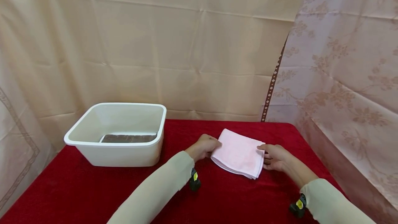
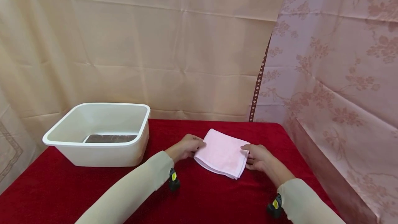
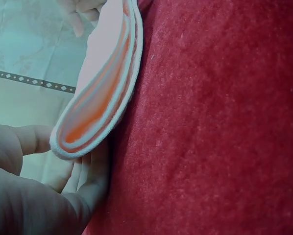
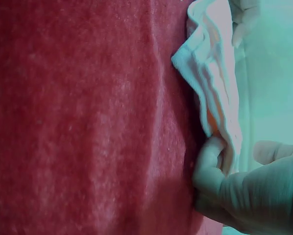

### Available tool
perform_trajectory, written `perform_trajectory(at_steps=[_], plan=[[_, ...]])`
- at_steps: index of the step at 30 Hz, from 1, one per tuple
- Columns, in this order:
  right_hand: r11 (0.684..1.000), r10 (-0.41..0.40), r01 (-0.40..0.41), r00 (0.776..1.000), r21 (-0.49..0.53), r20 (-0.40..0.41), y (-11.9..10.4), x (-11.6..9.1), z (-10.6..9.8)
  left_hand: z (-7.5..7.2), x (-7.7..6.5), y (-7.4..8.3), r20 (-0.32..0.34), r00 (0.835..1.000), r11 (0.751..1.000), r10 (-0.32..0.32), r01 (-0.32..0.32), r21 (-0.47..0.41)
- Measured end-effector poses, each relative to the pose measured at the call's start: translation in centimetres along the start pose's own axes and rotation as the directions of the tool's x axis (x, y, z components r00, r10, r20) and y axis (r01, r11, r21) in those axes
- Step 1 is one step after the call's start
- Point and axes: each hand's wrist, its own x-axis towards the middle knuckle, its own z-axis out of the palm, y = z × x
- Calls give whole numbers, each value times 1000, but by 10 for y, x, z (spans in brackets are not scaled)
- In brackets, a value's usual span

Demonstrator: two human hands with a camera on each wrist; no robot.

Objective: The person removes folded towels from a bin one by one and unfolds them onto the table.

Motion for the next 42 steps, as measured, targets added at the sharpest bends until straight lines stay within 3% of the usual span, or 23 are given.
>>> perform_trajectory(at_steps=[9,20,26,31,36,42], plan=[[999,-3,3,1000,-38,0,-2,1,6,1,0,0,-2,1000,1000,-2,2,3],[988,-128,134,989,-82,73,-5,0,8,2,1,1,28,999,1000,17,-17,-25],[974,-194,193,981,-123,3,-7,-2,7,3,-1,5,-24,1000,999,9,-10,-35],[923,-298,262,950,-282,-91,-12,0,6,3,-3,6,-45,999,999,5,-8,-51],[889,-352,284,926,-360,-140,-19,3,-3,9,-9,7,-18,1000,994,24,-26,-110],[884,-355,292,928,-366,-117,-22,9,-16,21,-20,7,22,999,991,24,-21,-131]])
